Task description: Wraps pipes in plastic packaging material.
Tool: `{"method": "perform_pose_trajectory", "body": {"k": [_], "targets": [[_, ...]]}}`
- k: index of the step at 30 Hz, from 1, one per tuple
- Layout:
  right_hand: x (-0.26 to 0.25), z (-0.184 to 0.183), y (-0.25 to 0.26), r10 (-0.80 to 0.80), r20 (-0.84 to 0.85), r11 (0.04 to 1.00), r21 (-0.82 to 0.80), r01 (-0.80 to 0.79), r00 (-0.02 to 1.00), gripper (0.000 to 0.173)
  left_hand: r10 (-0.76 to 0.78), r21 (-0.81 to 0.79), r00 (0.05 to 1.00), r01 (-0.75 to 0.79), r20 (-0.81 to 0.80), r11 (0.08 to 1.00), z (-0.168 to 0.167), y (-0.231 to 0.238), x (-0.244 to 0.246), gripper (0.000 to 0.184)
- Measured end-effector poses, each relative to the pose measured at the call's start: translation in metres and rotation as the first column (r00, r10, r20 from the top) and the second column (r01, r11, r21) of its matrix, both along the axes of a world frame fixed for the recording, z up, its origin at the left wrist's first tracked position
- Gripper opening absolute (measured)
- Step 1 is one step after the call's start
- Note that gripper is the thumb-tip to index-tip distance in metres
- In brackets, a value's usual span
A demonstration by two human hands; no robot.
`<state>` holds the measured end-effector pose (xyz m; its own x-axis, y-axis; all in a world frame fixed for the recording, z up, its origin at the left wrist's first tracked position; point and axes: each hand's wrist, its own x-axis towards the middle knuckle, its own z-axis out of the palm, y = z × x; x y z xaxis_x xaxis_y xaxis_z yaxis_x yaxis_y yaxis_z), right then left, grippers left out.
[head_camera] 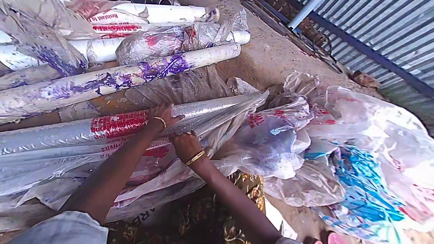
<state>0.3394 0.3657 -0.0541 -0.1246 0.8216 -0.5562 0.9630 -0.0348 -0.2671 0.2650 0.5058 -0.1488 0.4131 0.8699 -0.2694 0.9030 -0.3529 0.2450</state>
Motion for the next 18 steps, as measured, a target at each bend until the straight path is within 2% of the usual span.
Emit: {"method": "perform_pose_trajectory", "body": {"k": [4,7,9,11,13,16,18], "targets": [[0.001,-0.014,-0.018,-0.057,-0.054,0.997,0.040,0.059,0.997,0.042,0.009,-0.044,0.998,-0.012,-0.068,0.999,0.014,0.009,0.006,0.086],[-0.012,-0.059,-0.069,-0.125,-0.086,0.985,0.109,0.134,0.988,0.040,0.041,-0.088,0.997,-0.047,-0.067,0.995,0.008,0.017,0.007,0.085],[-0.012,-0.076,-0.073,-0.112,-0.085,0.969,0.213,0.128,0.990,0.037,0.089,-0.112,0.994,-0.095,-0.056,0.989,0.017,0.038,0.006,0.085],[-0.005,-0.066,-0.075,-0.082,-0.114,0.980,0.174,0.101,0.990,0.040,0.059,-0.140,0.996,-0.067,-0.062,0.988,0.017,0.036,0.009,0.083],[0.007,-0.057,-0.078,-0.033,-0.197,0.947,0.307,0.094,0.980,0.043,0.002,-0.116,1.000,-0.004,-0.022,0.993,0.017,0.036,0.007,0.077],[0.027,-0.046,-0.095,-0.047,-0.408,0.905,0.369,0.212,0.912,0.030,-0.095,-0.055,0.991,0.100,0.090,0.993,0.008,0.040,-0.001,0.070],[0.032,-0.036,-0.117,-0.071,-0.429,0.899,0.364,0.245,0.900,0.026,-0.125,-0.059,0.977,0.137,0.175,0.989,-0.001,0.041,-0.007,0.068]]}}
